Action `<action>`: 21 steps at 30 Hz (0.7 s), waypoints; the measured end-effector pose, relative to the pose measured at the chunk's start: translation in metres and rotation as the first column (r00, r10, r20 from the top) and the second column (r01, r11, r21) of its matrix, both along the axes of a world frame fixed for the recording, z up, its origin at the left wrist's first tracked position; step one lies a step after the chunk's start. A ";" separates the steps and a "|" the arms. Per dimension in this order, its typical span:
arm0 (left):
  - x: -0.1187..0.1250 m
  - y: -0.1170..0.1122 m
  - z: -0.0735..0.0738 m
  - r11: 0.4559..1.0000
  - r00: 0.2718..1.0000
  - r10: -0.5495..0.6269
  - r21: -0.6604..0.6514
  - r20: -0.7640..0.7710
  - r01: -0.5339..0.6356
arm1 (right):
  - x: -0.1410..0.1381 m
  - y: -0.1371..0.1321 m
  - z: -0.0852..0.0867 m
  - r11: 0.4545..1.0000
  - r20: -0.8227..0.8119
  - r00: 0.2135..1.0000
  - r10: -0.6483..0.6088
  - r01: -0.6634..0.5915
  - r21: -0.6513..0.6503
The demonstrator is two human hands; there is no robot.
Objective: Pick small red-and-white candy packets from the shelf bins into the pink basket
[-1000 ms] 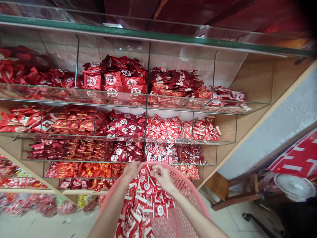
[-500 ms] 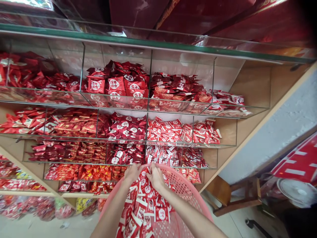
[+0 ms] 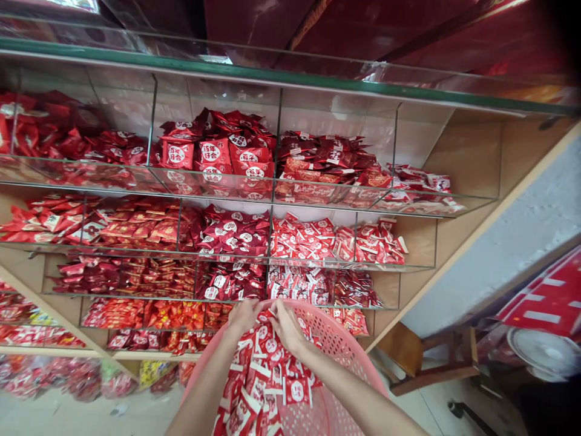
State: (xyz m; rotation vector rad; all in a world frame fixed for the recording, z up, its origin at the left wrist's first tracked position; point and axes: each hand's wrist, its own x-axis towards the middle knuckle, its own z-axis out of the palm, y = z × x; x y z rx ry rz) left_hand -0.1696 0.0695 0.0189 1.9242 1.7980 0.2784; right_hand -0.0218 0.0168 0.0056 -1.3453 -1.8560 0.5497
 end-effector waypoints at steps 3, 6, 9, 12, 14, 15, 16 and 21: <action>0.000 -0.001 0.002 1.000 1.000 -0.017 -0.003 0.004 0.017 | 0.012 -0.005 0.005 0.982 0.113 0.982 0.150 -0.161 0.095; 0.001 -0.002 0.005 1.000 1.000 -0.025 -0.001 -0.001 0.025 | 0.024 -0.011 0.010 0.955 0.363 0.918 0.161 -0.237 0.176; 0.002 -0.004 0.008 1.000 1.000 -0.021 0.001 -0.001 0.021 | 0.034 -0.017 0.013 0.928 0.503 0.855 0.125 -0.280 0.245; 0.002 -0.004 0.008 1.000 1.000 -0.011 -0.005 0.001 0.011 | 0.040 -0.021 0.016 0.907 0.541 0.836 0.094 -0.297 0.300; 0.003 -0.004 0.008 1.000 1.000 -0.006 -0.008 0.003 0.006 | 0.042 -0.022 0.016 0.899 0.545 0.834 0.086 -0.301 0.318; 0.003 -0.003 0.008 1.000 1.000 -0.004 -0.009 0.005 0.004 | 0.042 -0.022 0.016 0.899 0.550 0.831 0.087 -0.303 0.316; 0.003 -0.003 0.007 1.000 1.000 -0.003 -0.010 0.007 0.003 | 0.042 -0.021 0.016 0.903 0.556 0.827 0.084 -0.299 0.308; 0.001 -0.002 0.005 1.000 1.000 -0.023 -0.004 0.009 0.024 | 0.037 -0.009 0.015 0.947 0.609 0.793 0.011 -0.203 0.247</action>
